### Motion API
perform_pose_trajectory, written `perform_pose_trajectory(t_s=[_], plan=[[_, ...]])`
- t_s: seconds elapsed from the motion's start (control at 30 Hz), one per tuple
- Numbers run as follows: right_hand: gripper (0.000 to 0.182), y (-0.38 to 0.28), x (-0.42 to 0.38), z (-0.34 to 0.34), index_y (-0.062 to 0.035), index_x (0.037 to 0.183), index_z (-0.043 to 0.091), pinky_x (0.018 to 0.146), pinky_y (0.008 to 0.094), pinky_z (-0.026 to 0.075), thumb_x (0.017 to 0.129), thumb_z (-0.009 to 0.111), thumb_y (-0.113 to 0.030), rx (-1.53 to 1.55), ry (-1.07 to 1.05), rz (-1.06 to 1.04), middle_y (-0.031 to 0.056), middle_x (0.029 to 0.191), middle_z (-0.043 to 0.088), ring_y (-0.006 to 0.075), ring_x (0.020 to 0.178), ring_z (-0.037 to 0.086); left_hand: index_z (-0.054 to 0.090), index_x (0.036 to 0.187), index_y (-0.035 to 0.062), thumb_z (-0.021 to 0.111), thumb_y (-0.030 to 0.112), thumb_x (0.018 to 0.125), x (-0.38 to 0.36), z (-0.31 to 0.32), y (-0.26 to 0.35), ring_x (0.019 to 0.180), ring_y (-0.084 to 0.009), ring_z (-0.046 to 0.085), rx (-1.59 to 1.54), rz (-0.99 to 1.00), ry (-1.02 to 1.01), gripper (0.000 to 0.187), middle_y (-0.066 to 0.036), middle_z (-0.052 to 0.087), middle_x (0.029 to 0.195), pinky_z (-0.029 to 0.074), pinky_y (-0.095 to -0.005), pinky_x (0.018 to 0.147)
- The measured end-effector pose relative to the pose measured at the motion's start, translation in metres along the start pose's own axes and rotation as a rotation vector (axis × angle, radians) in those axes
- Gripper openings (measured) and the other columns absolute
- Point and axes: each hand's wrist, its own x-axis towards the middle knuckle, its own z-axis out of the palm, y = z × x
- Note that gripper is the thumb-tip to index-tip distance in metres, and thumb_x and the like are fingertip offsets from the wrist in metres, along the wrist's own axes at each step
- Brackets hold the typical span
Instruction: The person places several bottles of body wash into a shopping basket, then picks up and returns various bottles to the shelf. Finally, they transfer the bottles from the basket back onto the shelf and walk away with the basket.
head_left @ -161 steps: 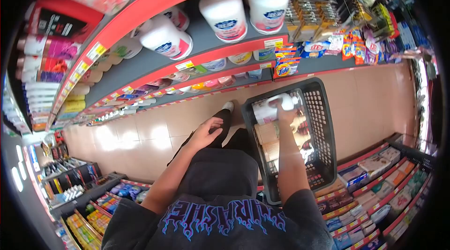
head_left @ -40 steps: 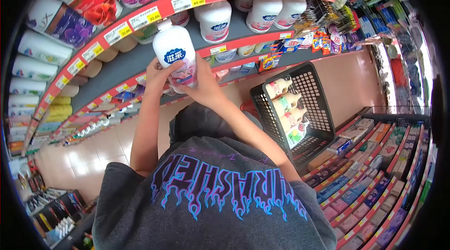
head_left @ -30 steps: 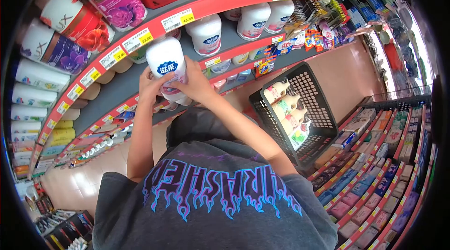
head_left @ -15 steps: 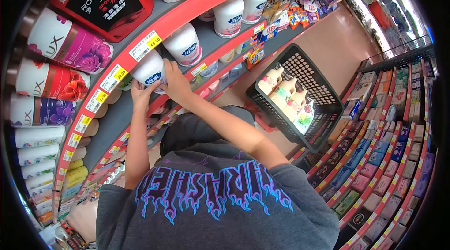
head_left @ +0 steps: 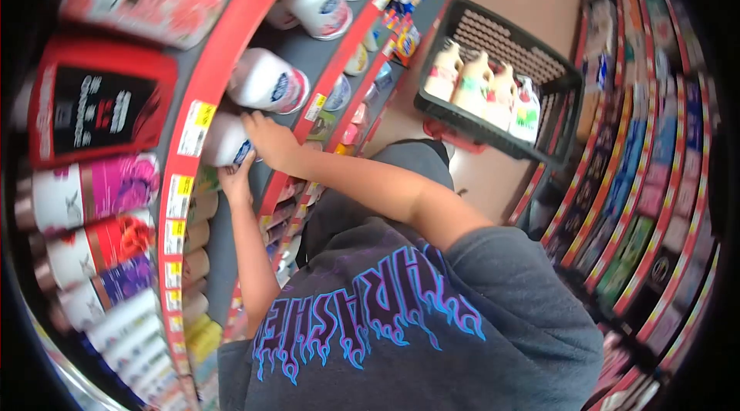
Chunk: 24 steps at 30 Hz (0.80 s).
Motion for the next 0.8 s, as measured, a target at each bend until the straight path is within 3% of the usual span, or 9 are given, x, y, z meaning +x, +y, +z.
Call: perform_pose_trajectory(t_s=[0.13,0.23,0.4,0.5,0.7,0.8], plan=[[0.068,-0.001,-0.014,-0.013,-0.001,0.127,0.03,0.072,0.0398,0.051,0.069,0.065,-0.009,0.052,-0.041,0.055,0.0182,0.111,0.046,0.0339,0.095,0.055,0.041,0.12,-0.0037,0.069,-0.008,0.068,-0.001,0.006,0.006,0.107,-0.0186,0.051,0.065,-0.01,0.009,0.059,-0.012,0.049,0.119,0.041,-0.0312,0.093],[0.072,0.012,-0.032,-0.003,-0.0036,0.13,0.027,0.077,0.0407,0.049,0.069,0.065,-0.009,0.136,-0.057,0.109,0.018,0.113,0.044,0.0345,0.099,0.054,0.042,0.119,-0.0024,0.067,-0.009,0.069,-0.002,0.013,0.003,0.104,-0.0174,0.052,0.028,0.026,-0.006,0.056,-0.012,0.051,0.118,0.045,-0.0309,0.09],[0.069,0.032,-0.05,-0.007,-0.0028,0.129,0.029,0.081,0.0397,0.047,0.069,0.064,-0.008,0.193,-0.17,0.089,0.0166,0.117,0.043,0.0331,0.102,0.053,0.04,0.12,0.0,0.07,-0.006,0.069,-0.007,0.023,-0.003,0.107,-0.0175,0.05,-0.011,0.075,0.079,0.059,-0.011,0.049,0.12,0.039,-0.0312,0.095],[0.063,0.04,-0.051,-0.013,-0.003,0.127,0.035,0.081,0.0389,0.047,0.071,0.063,-0.008,0.161,-0.268,0.084,0.0147,0.122,0.041,0.0317,0.102,0.053,0.037,0.124,0.0013,0.07,-0.002,0.071,-0.008,0.023,-0.001,0.105,-0.0176,0.05,0.043,0.116,0.072,0.062,-0.01,0.048,0.12,0.042,-0.0308,0.091],[0.06,0.057,-0.069,-0.034,-0.0066,0.125,0.039,0.087,0.0384,0.044,0.071,0.063,-0.01,0.219,-0.328,-0.111,0.0141,0.133,0.034,0.0321,0.107,0.05,0.037,0.123,0.0003,0.071,-0.004,0.068,-0.001,0.018,-0.012,0.106,-0.0183,0.05,-0.017,0.092,0.075,0.065,-0.012,0.046,0.121,0.044,-0.0311,0.09],[0.058,0.089,-0.081,-0.025,-0.0078,0.124,0.041,0.091,0.0382,0.042,0.071,0.064,-0.011,0.242,-0.148,-0.199,0.0146,0.134,0.035,0.0318,0.109,0.049,0.038,0.123,-0.0004,0.071,-0.005,0.068,-0.004,0.028,-0.01,0.106,-0.0185,0.05,-0.052,0.128,0.118,0.064,-0.012,0.047,0.12,0.045,-0.0313,0.09]])
